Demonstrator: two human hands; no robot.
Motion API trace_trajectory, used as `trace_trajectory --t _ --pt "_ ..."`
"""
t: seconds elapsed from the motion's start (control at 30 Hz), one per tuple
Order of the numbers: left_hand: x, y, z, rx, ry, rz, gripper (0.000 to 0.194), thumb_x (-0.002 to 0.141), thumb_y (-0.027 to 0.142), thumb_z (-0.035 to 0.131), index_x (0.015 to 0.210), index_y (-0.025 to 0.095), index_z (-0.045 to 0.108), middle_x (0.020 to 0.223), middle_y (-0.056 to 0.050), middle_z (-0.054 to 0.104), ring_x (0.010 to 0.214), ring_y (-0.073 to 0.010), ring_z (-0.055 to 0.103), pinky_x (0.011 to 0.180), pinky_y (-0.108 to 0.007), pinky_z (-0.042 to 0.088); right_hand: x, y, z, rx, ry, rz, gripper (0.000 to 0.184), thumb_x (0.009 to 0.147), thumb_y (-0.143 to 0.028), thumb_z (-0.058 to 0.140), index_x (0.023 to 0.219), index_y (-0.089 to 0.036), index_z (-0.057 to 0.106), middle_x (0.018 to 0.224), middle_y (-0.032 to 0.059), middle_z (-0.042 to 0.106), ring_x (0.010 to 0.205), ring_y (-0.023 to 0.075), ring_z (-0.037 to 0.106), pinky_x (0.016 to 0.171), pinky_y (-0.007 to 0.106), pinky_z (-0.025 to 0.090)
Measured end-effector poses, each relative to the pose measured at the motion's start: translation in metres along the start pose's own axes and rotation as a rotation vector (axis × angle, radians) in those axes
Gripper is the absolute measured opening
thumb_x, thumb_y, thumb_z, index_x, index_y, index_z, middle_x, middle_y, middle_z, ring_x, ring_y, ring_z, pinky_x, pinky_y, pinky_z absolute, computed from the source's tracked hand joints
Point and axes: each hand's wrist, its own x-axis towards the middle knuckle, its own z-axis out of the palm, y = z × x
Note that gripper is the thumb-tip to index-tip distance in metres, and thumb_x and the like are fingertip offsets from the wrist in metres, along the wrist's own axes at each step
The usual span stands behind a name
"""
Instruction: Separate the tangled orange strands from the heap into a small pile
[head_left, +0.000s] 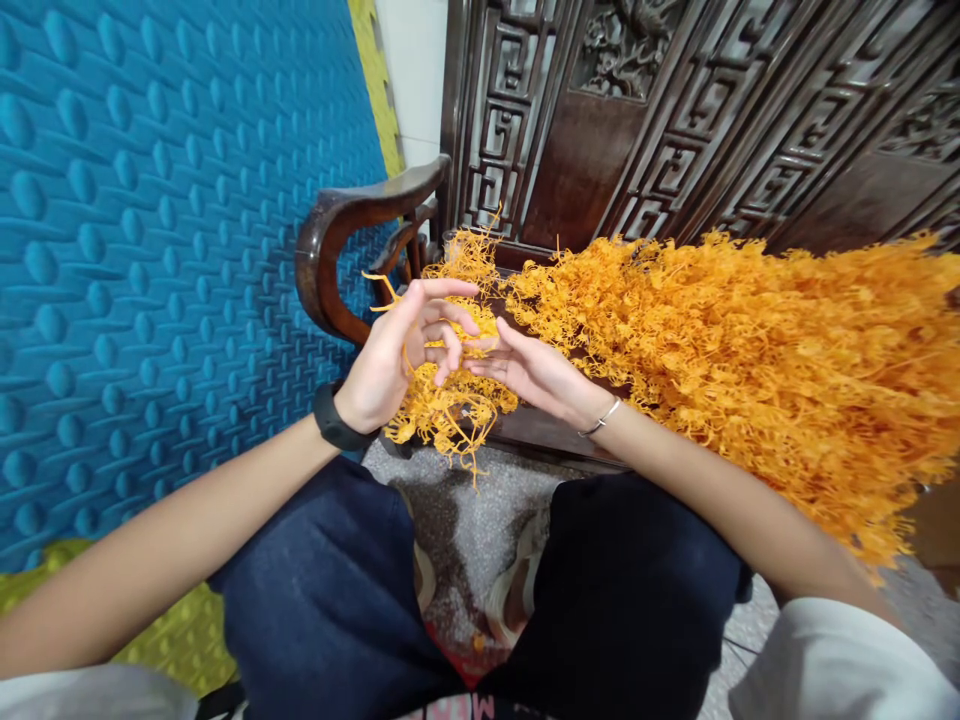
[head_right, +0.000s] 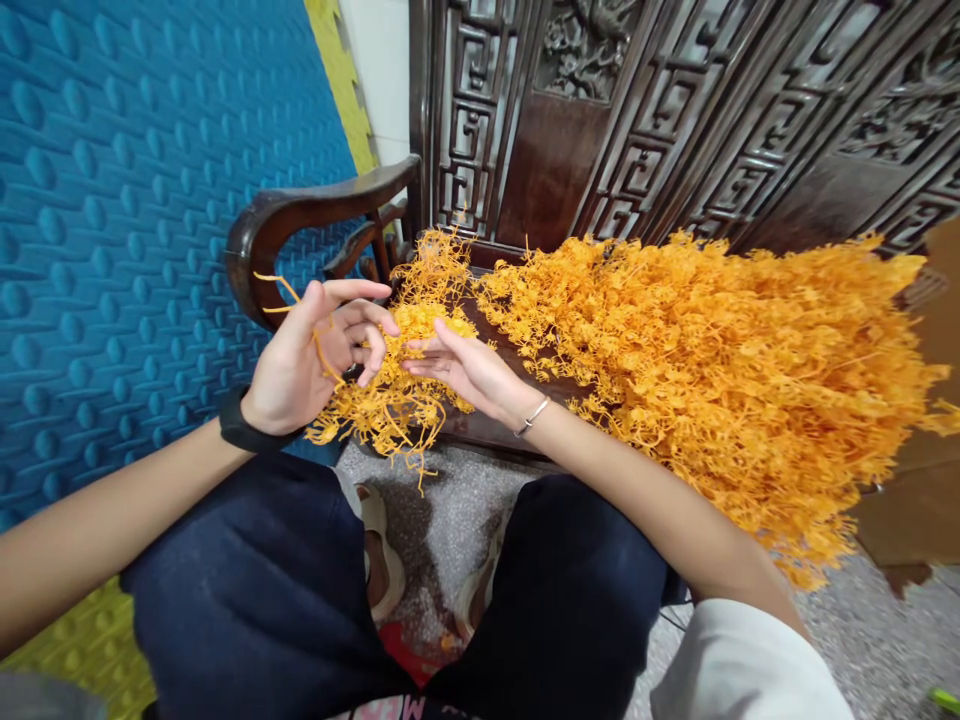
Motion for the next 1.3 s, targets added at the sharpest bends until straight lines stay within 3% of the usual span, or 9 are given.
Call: trace_trajectory --t 0.07,0.17,0.33,0.43,0.6,0.7,0.9,1.07,1.3 --pt "0.000 -0.003 -0.001 0.014 -0.014 0.035 0.035 0.085 0.046 0.047 0.102 0.020 0.062 0.083 -0.004 0.062 0.057 -0.0087 0.053 0.046 -0.020 0.041 -0.002 -0.003 -0.003 -0.080 0.025 -0.062 0.020 0.069 -0.032 0.071 0.080 -0.016 0.066 0.092 0.0046 0.067 0.087 0.0128 0.061 0.093 0.034 0.047" --pt "0.001 -0.009 -0.003 0.106 0.026 0.075 0.026 0.080 0.036 0.058 0.097 0.019 0.065 0.094 -0.004 0.064 0.072 -0.0110 0.056 0.061 -0.022 0.045 -0.008 -0.009 -0.003 -0.200 0.057 -0.185 0.022 0.062 -0.021 0.076 0.082 -0.018 0.066 0.088 0.0003 0.066 0.085 0.0107 0.060 0.091 0.032 0.046" --pt "0.002 -0.017 0.001 0.245 -0.040 0.047 0.035 0.089 0.043 0.043 0.103 0.019 0.064 0.112 -0.006 0.062 0.109 -0.0178 0.051 0.095 -0.031 0.038 -0.022 -0.020 0.008 -0.372 -0.001 -0.446 0.024 0.065 -0.027 0.075 0.084 -0.021 0.063 0.098 0.0013 0.063 0.096 0.0138 0.058 0.091 0.033 0.047" --pt "0.001 -0.018 0.003 0.357 -0.117 0.070 0.037 0.083 0.045 0.052 0.109 0.020 0.059 0.115 -0.006 0.059 0.114 -0.0199 0.048 0.099 -0.034 0.034 -0.028 -0.025 0.012 -0.500 -0.001 -0.475 0.024 0.068 -0.034 0.072 0.086 -0.021 0.062 0.101 0.0032 0.062 0.097 0.0156 0.058 0.091 0.034 0.047" --pt "0.004 -0.019 0.001 0.537 -0.195 0.123 0.033 0.064 0.036 0.074 0.087 0.017 0.060 0.088 -0.002 0.060 0.088 -0.0170 0.052 0.084 -0.030 0.038 -0.031 -0.030 0.010 -0.611 -0.025 -0.544 0.020 0.073 -0.038 0.067 0.083 -0.020 0.064 0.095 0.0042 0.061 0.096 0.0167 0.057 0.091 0.035 0.046" --pt "0.006 -0.020 0.000 0.539 -0.204 0.048 0.024 0.070 0.037 0.069 0.069 0.016 0.057 0.065 0.003 0.049 0.064 -0.0110 0.045 0.064 -0.025 0.036 -0.032 -0.031 0.008 -0.630 -0.014 -0.574 0.020 0.075 -0.038 0.065 0.085 -0.021 0.064 0.095 0.0046 0.060 0.095 0.0169 0.057 0.089 0.035 0.047" --pt "0.005 -0.017 0.002 0.481 -0.213 -0.079 0.041 0.078 0.042 0.058 0.052 0.016 0.042 0.051 0.005 0.032 0.048 -0.0066 0.028 0.048 -0.023 0.022 -0.030 -0.032 0.002 -0.662 0.093 -0.550 0.020 0.077 -0.034 0.063 0.092 -0.021 0.062 0.100 0.0045 0.059 0.095 0.0160 0.056 0.089 0.033 0.046" --pt "0.005 -0.015 0.005 0.473 -0.177 -0.045 0.047 0.078 0.044 0.058 0.049 0.016 0.034 0.050 0.005 0.029 0.048 -0.0064 0.026 0.048 -0.023 0.021 -0.026 -0.029 -0.002 -0.640 0.159 -0.531 0.021 0.077 -0.029 0.063 0.095 -0.020 0.061 0.102 0.0046 0.059 0.088 0.0140 0.056 0.085 0.032 0.047" --pt "0.003 -0.018 0.005 0.536 -0.137 -0.126 0.032 0.076 0.046 0.060 0.063 0.018 0.053 0.042 0.007 0.031 0.039 -0.0060 0.025 0.042 -0.023 0.015 -0.027 -0.026 -0.003 -0.709 0.080 -0.616 0.021 0.080 -0.032 0.060 0.098 -0.022 0.064 0.105 0.0050 0.056 0.092 0.0147 0.054 0.085 0.032 0.046"
